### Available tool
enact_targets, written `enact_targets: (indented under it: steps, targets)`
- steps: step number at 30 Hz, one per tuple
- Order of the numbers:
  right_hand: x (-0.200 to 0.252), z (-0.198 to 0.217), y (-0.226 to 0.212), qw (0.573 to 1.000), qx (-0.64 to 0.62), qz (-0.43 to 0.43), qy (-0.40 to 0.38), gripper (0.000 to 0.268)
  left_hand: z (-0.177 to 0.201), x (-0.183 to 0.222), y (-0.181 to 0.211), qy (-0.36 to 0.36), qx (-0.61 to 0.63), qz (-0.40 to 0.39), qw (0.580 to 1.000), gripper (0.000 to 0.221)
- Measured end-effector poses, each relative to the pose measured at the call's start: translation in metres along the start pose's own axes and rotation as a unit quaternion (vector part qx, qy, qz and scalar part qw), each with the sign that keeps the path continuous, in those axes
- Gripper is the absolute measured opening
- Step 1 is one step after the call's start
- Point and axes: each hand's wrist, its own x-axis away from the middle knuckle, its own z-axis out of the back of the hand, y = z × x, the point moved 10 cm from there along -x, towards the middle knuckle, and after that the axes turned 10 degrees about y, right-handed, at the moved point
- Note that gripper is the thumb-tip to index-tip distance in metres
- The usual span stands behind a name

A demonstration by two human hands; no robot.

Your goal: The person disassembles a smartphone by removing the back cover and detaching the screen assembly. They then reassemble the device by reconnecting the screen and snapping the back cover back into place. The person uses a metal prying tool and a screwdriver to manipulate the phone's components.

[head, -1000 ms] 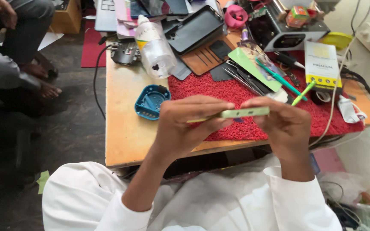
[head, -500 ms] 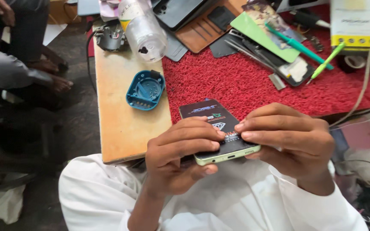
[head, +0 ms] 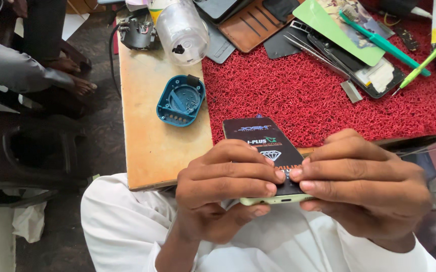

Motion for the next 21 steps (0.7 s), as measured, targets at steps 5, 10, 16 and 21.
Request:
enact_targets:
  steps: [5,10,16,21]
  targets:
    - [0.001,0.000,-0.004,1.000,0.026,-0.015,0.002,0.026,-0.003,-0.007,0.005,-0.015,-0.016,0.000,1.000,0.023]
    - [-0.002,-0.002,-0.004,0.997,0.060,-0.038,0.041,0.031,-0.004,-0.012,0.009,-0.013,-0.011,0.003,1.000,0.024]
    - [-0.006,-0.006,0.000,0.996,0.031,-0.076,0.033,0.035,-0.002,-0.010,0.008,-0.009,-0.003,0.006,1.000,0.028]
    - [-0.005,-0.010,-0.002,0.998,0.010,-0.058,0.024,0.032,-0.002,-0.009,0.006,-0.013,0.006,0.004,1.000,0.024]
